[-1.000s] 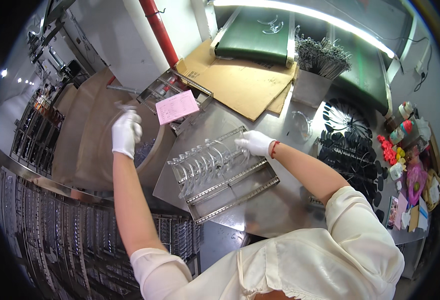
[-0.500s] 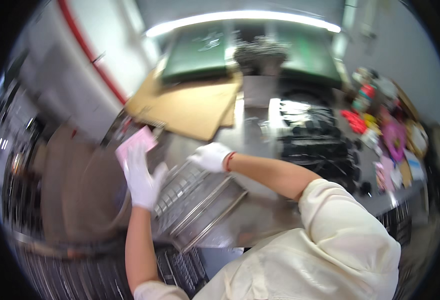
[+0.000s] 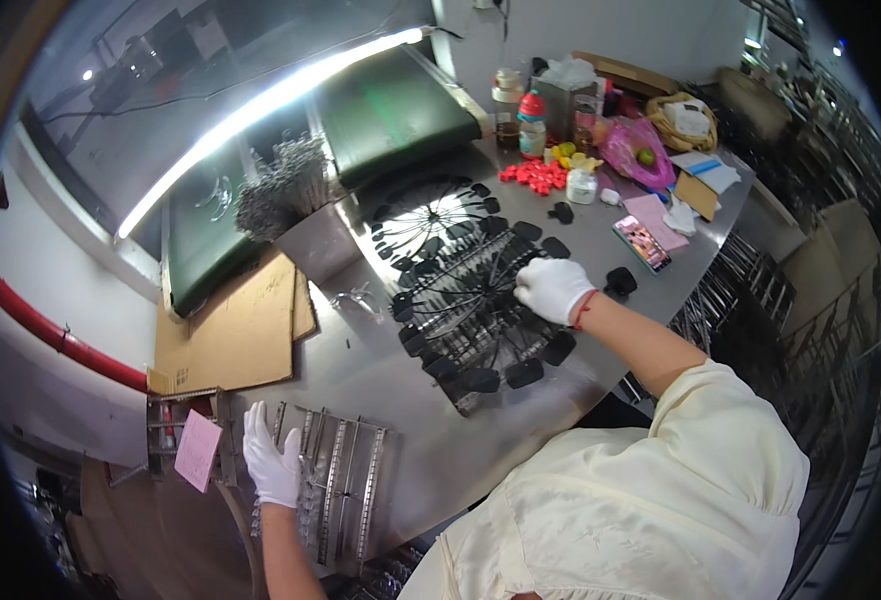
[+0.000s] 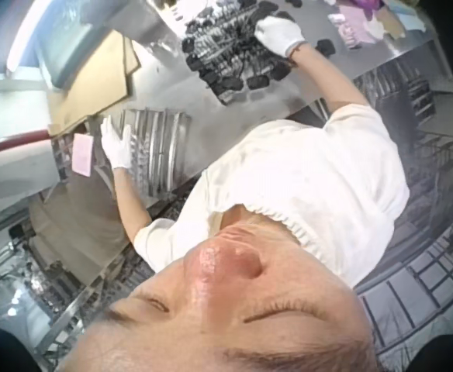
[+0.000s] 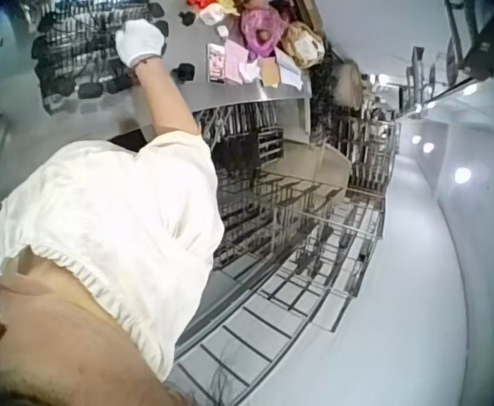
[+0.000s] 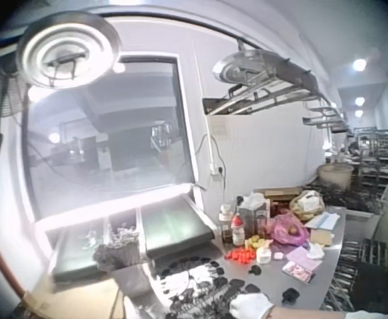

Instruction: The person assembles black plastic hanger components onto metal racks. They repeatedly pick up hanger parts, attach them to the rack slots, and place completed racks aside. The process is repeated multiple times with consistent hand movements.

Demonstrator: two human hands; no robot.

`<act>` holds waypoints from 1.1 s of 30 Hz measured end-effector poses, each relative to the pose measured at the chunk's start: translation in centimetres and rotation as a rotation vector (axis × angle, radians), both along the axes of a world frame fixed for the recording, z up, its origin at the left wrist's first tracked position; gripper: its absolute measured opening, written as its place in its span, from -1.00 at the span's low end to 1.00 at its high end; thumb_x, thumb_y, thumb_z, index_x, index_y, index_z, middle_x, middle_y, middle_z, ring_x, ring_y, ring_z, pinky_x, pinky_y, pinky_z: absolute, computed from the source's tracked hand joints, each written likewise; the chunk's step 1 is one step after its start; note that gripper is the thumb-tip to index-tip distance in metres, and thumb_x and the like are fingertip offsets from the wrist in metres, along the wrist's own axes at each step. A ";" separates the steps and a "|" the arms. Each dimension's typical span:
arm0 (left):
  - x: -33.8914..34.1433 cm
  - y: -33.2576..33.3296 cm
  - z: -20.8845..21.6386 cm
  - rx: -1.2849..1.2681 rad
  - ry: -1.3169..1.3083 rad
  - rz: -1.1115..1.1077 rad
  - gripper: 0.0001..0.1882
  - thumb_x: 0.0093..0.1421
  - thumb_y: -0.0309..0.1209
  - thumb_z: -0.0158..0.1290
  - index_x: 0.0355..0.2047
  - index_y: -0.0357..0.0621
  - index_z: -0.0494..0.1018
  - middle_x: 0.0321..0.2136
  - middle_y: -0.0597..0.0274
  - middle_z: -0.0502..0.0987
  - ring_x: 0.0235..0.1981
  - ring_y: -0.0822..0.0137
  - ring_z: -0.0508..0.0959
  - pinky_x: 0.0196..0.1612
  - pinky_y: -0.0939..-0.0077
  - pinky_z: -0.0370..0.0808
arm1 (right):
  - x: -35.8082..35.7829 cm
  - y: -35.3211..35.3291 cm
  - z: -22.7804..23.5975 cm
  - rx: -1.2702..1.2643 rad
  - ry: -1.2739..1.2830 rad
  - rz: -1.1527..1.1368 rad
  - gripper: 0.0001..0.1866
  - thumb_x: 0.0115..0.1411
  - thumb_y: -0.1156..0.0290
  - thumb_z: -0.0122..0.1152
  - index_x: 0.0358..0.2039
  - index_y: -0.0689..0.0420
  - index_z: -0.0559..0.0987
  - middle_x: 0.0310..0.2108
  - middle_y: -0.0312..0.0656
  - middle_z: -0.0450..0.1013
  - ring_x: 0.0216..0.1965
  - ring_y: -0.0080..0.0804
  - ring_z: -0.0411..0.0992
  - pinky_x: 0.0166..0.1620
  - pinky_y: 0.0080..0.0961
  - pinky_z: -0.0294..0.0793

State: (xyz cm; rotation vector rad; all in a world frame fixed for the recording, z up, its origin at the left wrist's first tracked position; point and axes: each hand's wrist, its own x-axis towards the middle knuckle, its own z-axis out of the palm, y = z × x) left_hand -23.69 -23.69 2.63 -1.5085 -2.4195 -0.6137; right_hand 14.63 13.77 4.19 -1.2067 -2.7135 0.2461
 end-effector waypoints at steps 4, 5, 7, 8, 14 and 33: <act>11.0 6.0 1.3 0.113 -0.369 -0.242 -0.52 0.18 -0.38 0.24 0.10 -0.24 0.48 0.01 -0.08 0.56 0.08 -0.04 0.55 0.15 0.19 0.48 | -0.1 -0.4 -1.3 0.046 0.008 0.038 -0.72 0.15 0.23 0.24 -0.32 0.20 0.68 -0.25 0.06 0.60 -0.19 0.06 0.62 -0.12 -0.06 0.61; 13.0 7.1 0.1 0.095 -0.384 -0.360 -0.59 0.15 -0.41 0.25 0.01 -0.25 0.53 -0.09 -0.05 0.61 -0.02 -0.01 0.61 0.06 0.20 0.54 | -0.2 0.1 -1.8 0.055 0.017 0.057 -0.74 0.14 0.27 0.23 -0.31 0.21 0.67 -0.25 0.06 0.60 -0.20 0.07 0.62 -0.12 -0.06 0.61; 17.4 9.5 -2.2 0.062 -0.262 -0.543 -0.64 0.11 -0.40 0.28 -0.07 -0.23 0.57 -0.18 0.01 0.64 -0.12 0.02 0.64 -0.02 0.18 0.58 | -0.2 1.8 -3.0 0.032 0.034 0.066 -0.78 0.13 0.35 0.20 -0.31 0.20 0.66 -0.26 0.06 0.61 -0.20 0.09 0.62 -0.12 -0.05 0.61; 19.5 10.7 -3.2 0.086 -0.218 -0.548 -0.63 0.10 -0.42 0.28 -0.07 -0.22 0.56 -0.20 0.02 0.64 -0.15 0.01 0.64 -0.04 0.19 0.59 | -0.1 2.0 -2.4 -0.043 0.034 0.062 -0.78 0.12 0.38 0.17 -0.27 0.19 0.65 -0.25 0.08 0.60 -0.17 0.09 0.62 -0.10 -0.06 0.60; 25.4 16.4 -7.8 0.157 -0.182 -0.386 -0.45 0.07 -0.31 0.33 0.05 -0.25 0.49 -0.38 0.06 0.58 -0.35 0.03 0.59 -0.26 0.15 0.52 | 0.3 7.3 -1.0 0.077 0.204 0.285 -0.83 0.15 0.36 0.13 -0.30 0.15 0.56 -0.28 0.07 0.56 -0.30 0.07 0.60 -0.15 -0.08 0.59; 22.3 7.3 -9.1 -0.756 -0.161 -0.381 -0.84 0.36 -0.26 -0.02 -0.29 0.05 0.53 -0.39 0.12 0.60 -0.39 0.15 0.62 -0.35 0.29 0.56 | -20.4 24.8 -18.2 0.004 0.259 -0.040 -0.74 0.30 0.38 -0.03 -0.19 0.22 0.60 -0.13 0.17 0.54 -0.19 0.15 0.61 -0.12 -0.02 0.61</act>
